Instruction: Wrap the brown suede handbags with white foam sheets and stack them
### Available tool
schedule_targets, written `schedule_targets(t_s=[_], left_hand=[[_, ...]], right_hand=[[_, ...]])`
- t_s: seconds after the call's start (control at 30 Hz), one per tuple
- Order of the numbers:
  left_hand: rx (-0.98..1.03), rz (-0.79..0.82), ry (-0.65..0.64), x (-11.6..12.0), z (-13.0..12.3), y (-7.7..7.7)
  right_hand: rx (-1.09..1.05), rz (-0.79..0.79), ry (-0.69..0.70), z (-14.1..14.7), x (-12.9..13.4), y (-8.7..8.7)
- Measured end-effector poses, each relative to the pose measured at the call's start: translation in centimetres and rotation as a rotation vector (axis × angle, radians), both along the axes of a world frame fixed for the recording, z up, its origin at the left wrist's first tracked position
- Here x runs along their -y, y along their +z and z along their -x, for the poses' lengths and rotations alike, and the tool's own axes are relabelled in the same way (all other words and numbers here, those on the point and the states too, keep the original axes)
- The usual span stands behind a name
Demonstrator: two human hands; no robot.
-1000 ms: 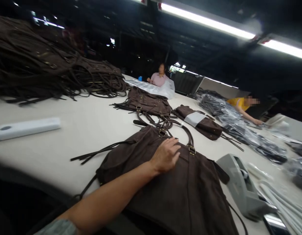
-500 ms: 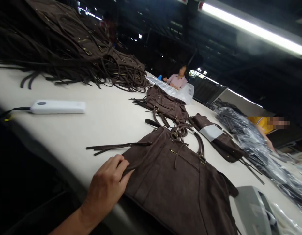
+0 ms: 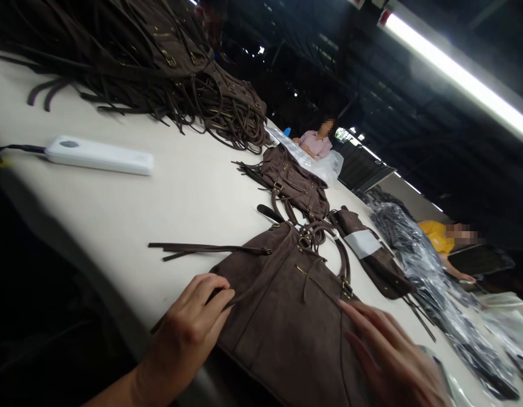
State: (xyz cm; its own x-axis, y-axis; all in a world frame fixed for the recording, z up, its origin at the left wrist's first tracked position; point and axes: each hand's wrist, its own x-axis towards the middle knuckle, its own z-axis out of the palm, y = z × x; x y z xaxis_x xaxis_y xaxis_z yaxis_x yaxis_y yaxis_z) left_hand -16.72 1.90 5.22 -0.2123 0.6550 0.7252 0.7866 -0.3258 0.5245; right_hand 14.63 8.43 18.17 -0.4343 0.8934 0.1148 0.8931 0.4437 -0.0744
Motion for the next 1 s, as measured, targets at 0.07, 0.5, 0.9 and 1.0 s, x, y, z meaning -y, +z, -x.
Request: schedule_targets(t_s=[0.07,0.5,0.9,1.0], left_hand=[[0.004,-0.049,-0.021,0.0,0.0,-0.3],[0.035,-0.173,0.021,0.9,0.2,-0.8],[0.542,0.223,0.129,0.7,0.3,1.1],[0.551,0.301,0.167,0.7,0.8,1.2]], right_hand=[[0.109,-0.084,0.435,4.9,-4.8,-1.1],[0.05,0.355,0.846,16.9,-14.8,-2.4],[0.122,0.252,0.62,18.6,-15.4,-6.1],[0.086,0.143,0.606,19.4,-15.4,-8.5]])
